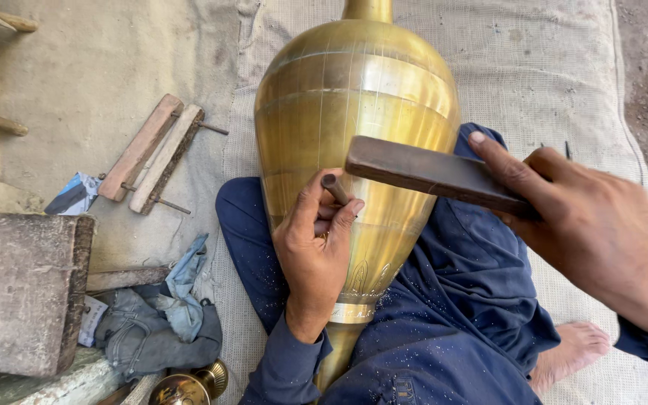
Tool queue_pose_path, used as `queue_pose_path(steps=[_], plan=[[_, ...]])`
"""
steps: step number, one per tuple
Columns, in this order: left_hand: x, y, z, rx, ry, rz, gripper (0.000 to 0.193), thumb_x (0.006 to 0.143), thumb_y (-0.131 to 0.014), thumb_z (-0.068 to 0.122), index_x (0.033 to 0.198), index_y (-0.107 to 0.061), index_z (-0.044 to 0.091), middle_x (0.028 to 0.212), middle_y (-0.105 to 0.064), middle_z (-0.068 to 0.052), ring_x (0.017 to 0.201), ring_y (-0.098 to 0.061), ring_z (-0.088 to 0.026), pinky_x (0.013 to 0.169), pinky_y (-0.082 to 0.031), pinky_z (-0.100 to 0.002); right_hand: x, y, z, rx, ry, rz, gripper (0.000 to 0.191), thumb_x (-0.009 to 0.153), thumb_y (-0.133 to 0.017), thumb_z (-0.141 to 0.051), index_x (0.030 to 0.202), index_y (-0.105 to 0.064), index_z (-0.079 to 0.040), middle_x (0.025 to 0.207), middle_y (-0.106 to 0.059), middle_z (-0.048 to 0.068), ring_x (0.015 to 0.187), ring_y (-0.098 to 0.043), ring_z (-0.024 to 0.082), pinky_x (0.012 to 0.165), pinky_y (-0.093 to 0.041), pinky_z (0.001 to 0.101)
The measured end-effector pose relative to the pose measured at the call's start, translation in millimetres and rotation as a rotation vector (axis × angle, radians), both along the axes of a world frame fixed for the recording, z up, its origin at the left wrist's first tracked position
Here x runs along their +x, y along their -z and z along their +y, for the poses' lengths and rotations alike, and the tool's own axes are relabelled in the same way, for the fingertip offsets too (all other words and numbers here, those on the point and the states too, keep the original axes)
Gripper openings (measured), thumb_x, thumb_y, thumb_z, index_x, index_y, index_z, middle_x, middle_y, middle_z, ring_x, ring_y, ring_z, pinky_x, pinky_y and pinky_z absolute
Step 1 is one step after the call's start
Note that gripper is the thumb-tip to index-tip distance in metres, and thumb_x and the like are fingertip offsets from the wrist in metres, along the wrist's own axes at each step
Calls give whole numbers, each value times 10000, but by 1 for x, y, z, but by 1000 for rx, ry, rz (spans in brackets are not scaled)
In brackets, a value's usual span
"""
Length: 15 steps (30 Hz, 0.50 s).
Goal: The person sits on the floor and uses a chisel and hammer to engrave a floral pattern onto a large brass vessel. They repeatedly tap the chisel to create fine lines and details on the metal surface.
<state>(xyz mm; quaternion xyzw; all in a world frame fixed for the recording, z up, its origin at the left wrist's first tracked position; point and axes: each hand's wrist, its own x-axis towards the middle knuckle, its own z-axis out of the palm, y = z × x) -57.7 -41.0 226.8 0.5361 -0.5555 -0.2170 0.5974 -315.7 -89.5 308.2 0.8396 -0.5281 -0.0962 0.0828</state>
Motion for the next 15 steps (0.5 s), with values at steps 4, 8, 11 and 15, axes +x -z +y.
queue_pose_path(steps=[4, 8, 11, 15], plan=[[-3, -3, -2, 16, -28, -11, 451, 938, -781, 54, 1352, -601, 33, 922, -765, -68, 780, -754, -108, 630, -630, -233, 2, -29, 1, -74, -131, -355, 933, 740, -823, -287, 1597, -460, -230, 927, -674, 40, 660, -679, 168, 627, -596, 330], [-4, -8, -2, 37, -7, -73, 423, 920, -793, 63, 1317, -647, 36, 905, -764, -68, 781, -763, -105, 627, -642, -232, 3, -58, -1, -161, -235, -232, 783, 784, -815, -253, 1525, -560, -256, 854, -688, 41, 672, -689, 181, 635, -589, 345], [-4, -11, -2, 47, -11, -59, 437, 915, -794, 58, 1324, -645, 26, 908, -763, -67, 779, -757, -105, 631, -640, -236, 6, -65, -3, -118, -165, -284, 745, 809, -810, -189, 1512, -570, -237, 866, -692, 65, 674, -694, 179, 627, -590, 345], [-4, -12, -2, 68, 4, -49, 484, 910, -796, 51, 1362, -626, 22, 890, -758, -62, 756, -747, -106, 629, -627, -241, 6, -63, -2, -121, -201, -206, 716, 804, -787, -242, 1485, -565, -275, 859, -697, 46, 649, -679, 173, 618, -590, 353]])
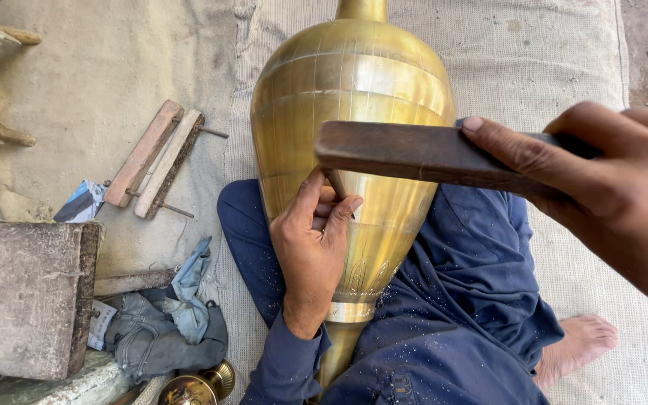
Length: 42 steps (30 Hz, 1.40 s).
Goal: The person sits on the floor and uses a chisel and hammer to engrave a floral pattern onto a large brass vessel. They repeatedly tap the chisel to create fine lines and details on the metal surface.
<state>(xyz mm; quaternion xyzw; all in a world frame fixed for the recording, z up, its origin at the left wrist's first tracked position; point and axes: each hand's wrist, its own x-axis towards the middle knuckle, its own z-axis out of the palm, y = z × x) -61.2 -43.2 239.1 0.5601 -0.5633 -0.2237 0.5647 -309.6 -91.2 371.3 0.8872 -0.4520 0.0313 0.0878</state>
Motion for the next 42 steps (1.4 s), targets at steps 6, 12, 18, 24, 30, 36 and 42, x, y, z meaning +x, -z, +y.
queue_pose_path(steps=[6, 12, 18, 24, 30, 36, 42], plan=[[-1, 2, 0, 23, 7, -4, 509, 907, -803, 54, 1383, -626, 36, 877, -751, -62, 747, -741, -109, 627, -629, -243, -3, 7, 5, -4, -56, -13, 668, 830, -775, -259, 1466, -571, -269, 851, -699, 35, 665, -677, 173, 615, -592, 362], [-1, 1, 2, -4, 19, -46, 527, 908, -796, 63, 1401, -611, 45, 894, -757, -64, 775, -755, -117, 643, -651, -245, -6, 10, 7, 6, -30, 28, 693, 818, -790, -281, 1473, -564, -279, 847, -700, 25, 662, -687, 166, 617, -601, 349], [-1, 1, 3, 16, 24, -46, 504, 912, -793, 60, 1387, -625, 49, 883, -750, -75, 763, -758, -124, 631, -645, -252, -10, 16, 9, -8, -32, 19, 675, 802, -799, -298, 1443, -587, -278, 834, -703, 20, 654, -691, 157, 610, -600, 346], [0, -2, 3, 22, 33, -62, 502, 905, -797, 63, 1379, -632, 60, 888, -754, -74, 753, -757, -125, 633, -641, -261, -15, 22, 9, 71, -3, 39, 729, 793, -802, -269, 1478, -554, -298, 853, -710, 9, 668, -696, 152, 612, -603, 339], [-2, -2, 3, -2, 29, -100, 471, 900, -808, 75, 1346, -659, 69, 900, -758, -77, 783, -765, -133, 647, -639, -263, -20, 25, 14, 86, 21, 49, 770, 753, -809, -290, 1474, -539, -308, 843, -708, 0, 687, -707, 152, 642, -613, 343], [-1, -1, 4, 29, 36, -65, 494, 889, -809, 73, 1357, -651, 60, 894, -752, -78, 774, -762, -140, 659, -635, -271, -26, 32, 14, 113, 28, 76, 794, 756, -810, -312, 1497, -524, -316, 867, -708, 1, 699, -705, 159, 674, -620, 353], [0, -3, 5, 42, 56, -102, 511, 886, -806, 69, 1371, -647, 73, 896, -752, -77, 786, -768, -138, 661, -646, -268, -27, 35, 17, 150, 66, 71, 813, 741, -822, -281, 1490, -508, -323, 892, -713, 7, 722, -714, 161, 698, -634, 344]])
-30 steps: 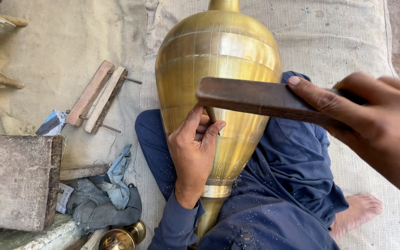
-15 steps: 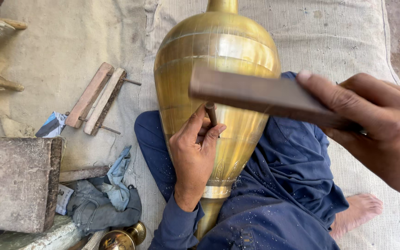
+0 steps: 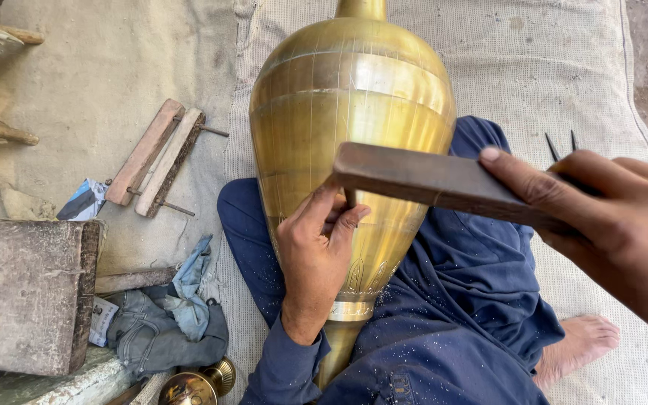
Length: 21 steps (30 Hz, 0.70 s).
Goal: The person sits on the floor and uses a chisel and hammer to engrave a floral pattern onto a large brass vessel. They repeatedly tap the chisel to create fine lines and details on the metal surface.
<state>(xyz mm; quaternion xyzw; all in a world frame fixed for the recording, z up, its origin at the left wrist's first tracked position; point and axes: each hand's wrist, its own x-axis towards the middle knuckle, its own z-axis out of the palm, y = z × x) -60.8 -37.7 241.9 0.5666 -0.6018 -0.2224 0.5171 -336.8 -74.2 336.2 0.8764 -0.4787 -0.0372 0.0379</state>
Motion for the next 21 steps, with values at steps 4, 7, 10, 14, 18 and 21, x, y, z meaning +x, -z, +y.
queue_pose_path(steps=[4, 7, 10, 14, 18, 21], plan=[[-1, 1, 2, -28, -22, -21, 520, 879, -812, 73, 1371, -644, 82, 920, -757, -82, 809, -771, -142, 683, -645, -275, 2, -4, 3, -9, 26, -210, 808, 768, -807, -217, 1526, -532, -278, 942, -710, 41, 755, -718, 161, 718, -627, 352], [0, 3, 4, -27, 12, -10, 536, 880, -810, 66, 1390, -643, 79, 909, -750, -86, 812, -759, -148, 692, -654, -279, 2, -4, 3, 21, 14, -153, 845, 745, -808, -220, 1530, -500, -275, 945, -718, 40, 771, -727, 168, 740, -640, 353], [0, 4, 4, -44, -5, 12, 502, 888, -819, 73, 1359, -648, 90, 944, -761, -85, 837, -770, -143, 699, -651, -283, -2, -3, 4, 38, 17, -232, 843, 752, -801, -185, 1543, -517, -256, 988, -721, 61, 789, -734, 173, 735, -635, 359], [0, 4, 5, -21, 2, -12, 498, 887, -806, 68, 1362, -653, 77, 919, -756, -87, 812, -766, -142, 689, -653, -278, -6, 2, 5, 43, 16, -195, 841, 729, -810, -195, 1509, -503, -265, 1017, -728, 55, 791, -734, 183, 728, -632, 364], [1, 5, 6, -18, 2, -22, 496, 878, -815, 75, 1348, -657, 79, 911, -754, -87, 811, -766, -143, 683, -649, -274, -5, 2, 6, 113, 145, -151, 829, 803, -814, -218, 1553, -468, -295, 993, -723, 25, 769, -744, 149, 767, -654, 330], [1, 6, 7, -23, -6, -43, 467, 879, -829, 88, 1315, -662, 89, 913, -748, -86, 814, -761, -148, 683, -648, -274, -3, 0, 7, 3, -30, -242, 848, 705, -812, -190, 1513, -560, -248, 994, -726, 71, 777, -728, 211, 708, -617, 399]])
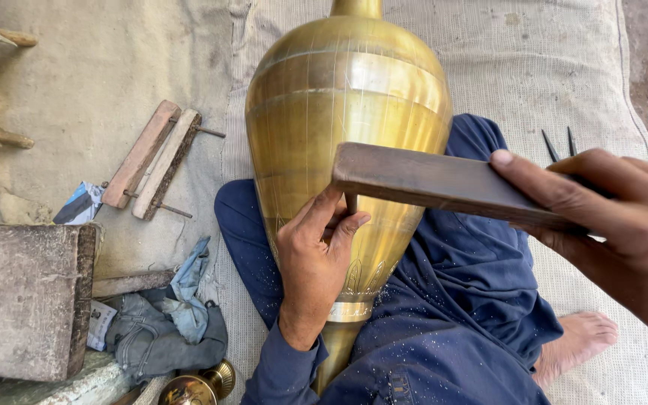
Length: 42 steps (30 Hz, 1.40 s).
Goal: The person sits on the floor and uses a chisel and hammer to engrave a floral pattern onto a large brass vessel. They repeatedly tap the chisel to create fine lines and details on the metal surface.
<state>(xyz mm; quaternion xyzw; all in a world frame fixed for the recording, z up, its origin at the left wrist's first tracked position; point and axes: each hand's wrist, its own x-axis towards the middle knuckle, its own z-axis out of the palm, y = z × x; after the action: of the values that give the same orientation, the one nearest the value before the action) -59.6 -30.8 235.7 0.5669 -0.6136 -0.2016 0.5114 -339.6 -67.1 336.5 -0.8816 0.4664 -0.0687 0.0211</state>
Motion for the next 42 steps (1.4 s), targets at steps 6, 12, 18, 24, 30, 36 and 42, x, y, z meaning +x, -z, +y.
queue_pose_path(steps=[6, 12, 18, 24, 30, 36, 42], plan=[[1, 4, 2, 16, 7, -15, 444, 888, -818, 113, 1310, -680, 121, 907, -754, -71, 826, -773, -147, 701, -666, -276, 1, 0, 3, 8, -20, 58, 836, 691, -811, -186, 1489, -568, -244, 942, -729, 69, 764, -739, 210, 702, -625, 394], [2, 3, 4, 3, 24, -45, 502, 886, -801, 110, 1366, -654, 109, 928, -753, -78, 844, -768, -149, 733, -668, -276, -1, 4, 10, 12, 6, 9, 830, 692, -823, -181, 1484, -575, -224, 950, -724, 97, 751, -719, 244, 676, -597, 424], [1, -1, 5, 15, 27, 2, 474, 896, -802, 95, 1350, -664, 101, 969, -760, -83, 884, -785, -164, 748, -668, -288, -4, 10, 15, 89, 89, -118, 831, 733, -840, -186, 1517, -565, -219, 956, -718, 79, 758, -731, 210, 671, -614, 385], [2, -4, 4, 36, 31, -39, 490, 880, -808, 119, 1348, -663, 98, 943, -752, -87, 845, -774, -173, 718, -648, -304, -7, 13, 16, 11, 33, 11, 819, 720, -833, -185, 1496, -577, -239, 948, -719, 77, 777, -720, 225, 681, -600, 406], [3, -6, 5, 62, 44, -64, 476, 861, -819, 110, 1319, -692, 87, 915, -757, -89, 791, -764, -164, 675, -634, -299, -11, 18, 21, 172, 116, -70, 846, 758, -829, -229, 1532, -492, -292, 972, -721, 44, 804, -732, 172, 740, -631, 353], [2, -5, 5, 54, 62, -25, 466, 859, -813, 85, 1306, -681, 74, 971, -769, -96, 850, -779, -156, 717, -656, -277, -11, 22, 22, 187, 159, -36, 852, 746, -831, -234, 1527, -497, -299, 983, -723, 42, 813, -745, 163, 762, -645, 331], [3, -5, 8, 61, 76, -60, 452, 870, -807, 114, 1304, -689, 73, 951, -763, -98, 816, -762, -165, 683, -637, -292, -5, 20, 24, 224, 237, -108, 809, 764, -850, -232, 1502, -528, -309, 997, -733, 42, 791, -759, 156, 762, -654, 330]])
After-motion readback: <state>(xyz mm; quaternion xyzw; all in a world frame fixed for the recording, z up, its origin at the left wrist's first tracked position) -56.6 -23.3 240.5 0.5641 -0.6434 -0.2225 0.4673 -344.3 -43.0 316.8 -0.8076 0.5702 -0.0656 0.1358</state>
